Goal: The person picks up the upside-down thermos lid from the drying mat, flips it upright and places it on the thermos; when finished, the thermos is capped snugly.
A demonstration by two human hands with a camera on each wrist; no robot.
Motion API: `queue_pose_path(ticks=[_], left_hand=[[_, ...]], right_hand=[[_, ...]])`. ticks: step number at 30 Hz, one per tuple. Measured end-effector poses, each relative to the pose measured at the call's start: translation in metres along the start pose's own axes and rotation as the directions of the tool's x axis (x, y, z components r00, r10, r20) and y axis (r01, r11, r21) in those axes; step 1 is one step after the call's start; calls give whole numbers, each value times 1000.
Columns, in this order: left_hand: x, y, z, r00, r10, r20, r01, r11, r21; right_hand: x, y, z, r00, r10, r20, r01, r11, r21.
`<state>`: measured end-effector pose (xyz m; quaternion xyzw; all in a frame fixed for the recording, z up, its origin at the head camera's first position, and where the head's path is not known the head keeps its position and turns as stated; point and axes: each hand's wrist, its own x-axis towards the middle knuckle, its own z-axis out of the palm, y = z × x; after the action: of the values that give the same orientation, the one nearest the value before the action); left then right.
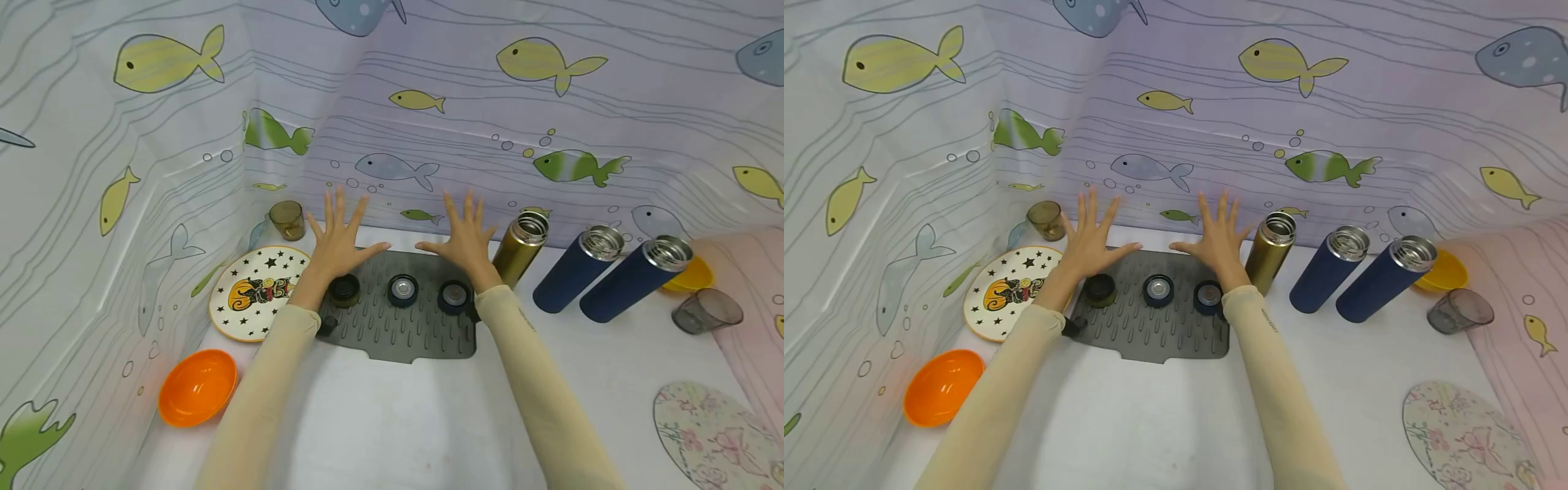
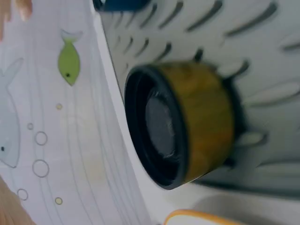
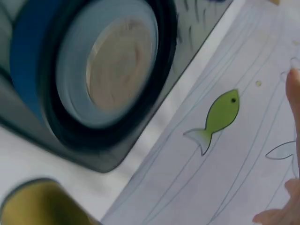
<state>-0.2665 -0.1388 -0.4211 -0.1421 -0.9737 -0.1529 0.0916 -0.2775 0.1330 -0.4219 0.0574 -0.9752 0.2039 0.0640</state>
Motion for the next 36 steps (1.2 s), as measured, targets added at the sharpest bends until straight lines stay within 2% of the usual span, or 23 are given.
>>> queue_pose_path(ticks=[4, 7, 10, 15, 21, 28, 32, 36], left_hand=[[-21, 1, -2, 998, 37, -58, -46, 987, -155], [-37, 2, 0, 998, 30, -57, -44, 966, -254], [-53, 0, 5, 1000, -2, -25, -7, 941, -339], [-75, -7, 17, 998, -56, 6, 53, 907, -418], [-91, -15, 31, 995, -89, 50, 102, 906, -412], [-98, -19, 38, 980, -148, 131, 184, 925, -331], [-97, -18, 41, 975, -175, 138, 207, 941, -266], [-100, -14, 40, 979, -173, 107, 197, 937, -287]], right_hand=[[-10, -2, 2, 998, -14, -67, 22, 993, 113], [-18, -3, 5, 996, -9, -88, 25, 983, 184], [-27, -5, 5, 997, 9, -70, 10, 961, 276], [-42, -10, 2, 1000, 28, -3, -24, 898, 439], [-58, -16, 0, 998, 18, 56, -46, 825, 563], [-73, -21, 2, 994, 4, 113, -75, 773, 630], [-80, -26, 4, 988, -17, 153, -85, 769, 634], [-88, -29, 7, 980, -57, 190, -78, 769, 634]])
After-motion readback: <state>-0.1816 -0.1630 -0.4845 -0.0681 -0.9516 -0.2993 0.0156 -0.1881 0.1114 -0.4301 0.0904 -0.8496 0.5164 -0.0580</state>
